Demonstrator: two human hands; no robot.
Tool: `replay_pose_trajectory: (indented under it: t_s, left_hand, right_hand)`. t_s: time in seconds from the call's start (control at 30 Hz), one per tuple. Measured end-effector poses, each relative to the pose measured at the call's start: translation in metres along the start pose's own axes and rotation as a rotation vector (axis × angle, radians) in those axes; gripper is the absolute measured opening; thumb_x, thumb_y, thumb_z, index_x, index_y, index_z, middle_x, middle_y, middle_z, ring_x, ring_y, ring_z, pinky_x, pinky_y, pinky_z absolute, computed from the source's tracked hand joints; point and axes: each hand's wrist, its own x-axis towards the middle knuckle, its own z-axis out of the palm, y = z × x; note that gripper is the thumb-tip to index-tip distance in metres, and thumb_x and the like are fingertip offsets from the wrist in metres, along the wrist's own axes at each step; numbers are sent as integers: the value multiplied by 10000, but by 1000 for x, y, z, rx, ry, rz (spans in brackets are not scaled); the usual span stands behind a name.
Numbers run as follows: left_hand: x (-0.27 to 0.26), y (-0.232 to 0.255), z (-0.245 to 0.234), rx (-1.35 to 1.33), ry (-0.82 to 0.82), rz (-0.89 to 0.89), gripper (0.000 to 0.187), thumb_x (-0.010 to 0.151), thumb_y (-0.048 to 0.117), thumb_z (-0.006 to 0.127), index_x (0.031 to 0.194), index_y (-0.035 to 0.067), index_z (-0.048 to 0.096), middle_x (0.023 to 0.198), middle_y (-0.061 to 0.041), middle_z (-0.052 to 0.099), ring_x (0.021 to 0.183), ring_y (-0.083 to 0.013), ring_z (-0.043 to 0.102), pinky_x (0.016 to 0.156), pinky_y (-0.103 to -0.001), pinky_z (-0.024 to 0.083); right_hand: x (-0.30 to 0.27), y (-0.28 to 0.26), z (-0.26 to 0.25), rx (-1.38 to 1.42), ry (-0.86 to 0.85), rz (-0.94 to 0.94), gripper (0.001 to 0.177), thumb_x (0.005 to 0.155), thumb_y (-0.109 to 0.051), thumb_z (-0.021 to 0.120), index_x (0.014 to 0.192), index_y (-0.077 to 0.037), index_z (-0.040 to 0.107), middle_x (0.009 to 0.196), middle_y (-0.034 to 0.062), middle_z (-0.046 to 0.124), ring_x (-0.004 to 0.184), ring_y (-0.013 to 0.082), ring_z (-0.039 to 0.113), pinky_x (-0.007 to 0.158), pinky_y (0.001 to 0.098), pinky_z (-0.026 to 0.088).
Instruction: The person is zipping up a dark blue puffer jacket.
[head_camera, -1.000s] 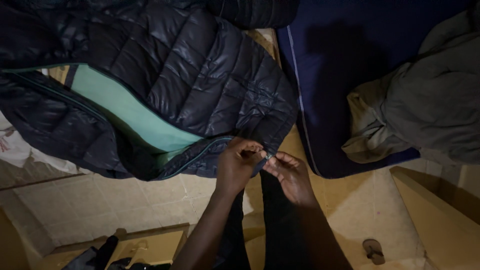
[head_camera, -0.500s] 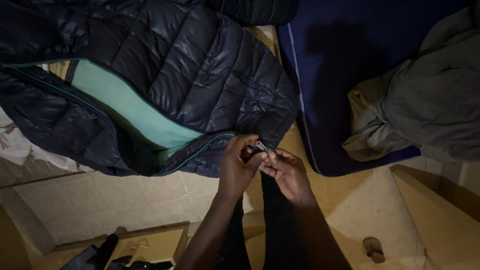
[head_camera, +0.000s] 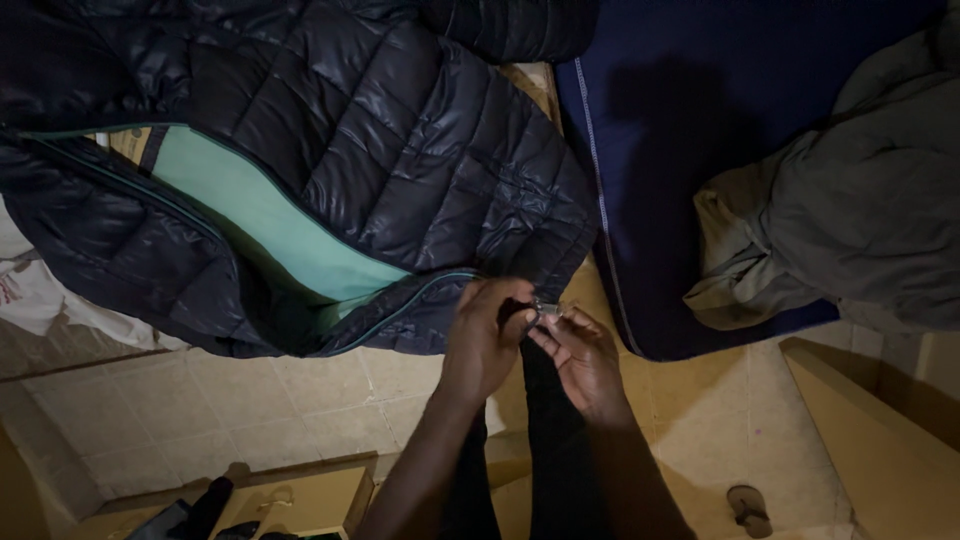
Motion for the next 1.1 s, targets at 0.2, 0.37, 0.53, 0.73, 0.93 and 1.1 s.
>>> replay_pose_trajectory:
  t_s: [0.2, 0.37, 0.53, 0.73, 0.93, 1.1]
  left_hand:
    - [-4, -4, -2, 225, -1, 210, 438, 731, 109, 843, 1098, -14, 639, 1032, -200, 628, 1046, -419, 583, 1026, -549, 392]
    - [-13, -11, 15, 222, 158, 144, 277, 795, 98, 842, 990, 23, 661, 966, -157, 633, 1036, -417, 593, 1003, -515, 432]
    - [-14, -10, 14, 140, 79, 77, 180, 794, 64, 825, 947, 47, 732, 918, -115, 674, 919, -349, 633, 860, -465, 455]
    - [-22, -22, 34, 171, 169, 76, 111, 809, 19, 791, 908, 51, 752, 945, -101, 702, 841, -309, 664, 802, -412, 492]
    - [-13, -19, 16, -71, 117, -127, 153, 826, 129, 840, 931, 37, 778, 960, -118, 760, 830, -249, 740, 721, -336, 552]
    - [-12, -10, 3, -294, -190, -416, 170, 848, 176, 823, 986, 76, 827, 941, -80, 824, 834, -159, 738, 781, -295, 553]
  right_hand:
    - [-4, 15, -7, 162, -119, -40, 74, 1073, -75, 644, 1093, -21, 691, 1060, 85, 708, 969, 173, 637, 875, 362, 492]
    - [-3, 4, -4, 117, -19, 0, 233, 1006, -247, 656, 1061, -26, 705, 1027, 75, 718, 995, 180, 676, 943, 405, 534]
    - [-13, -18, 26, -214, 144, -28, 257, 970, -278, 689, 1027, -28, 697, 985, 64, 718, 938, 186, 701, 889, 424, 597]
    - [-5, -5, 16, -411, 333, -253, 125, 951, -116, 698, 1023, -21, 660, 942, 87, 710, 852, 205, 728, 750, 384, 627]
    - [-19, -39, 42, -453, 416, -378, 95, 979, -61, 660, 994, -23, 575, 906, 125, 701, 861, 258, 764, 793, 391, 642]
    - [-14, -39, 18, -200, 257, -320, 87, 985, -70, 643, 999, -31, 567, 963, 162, 733, 929, 273, 767, 869, 418, 631]
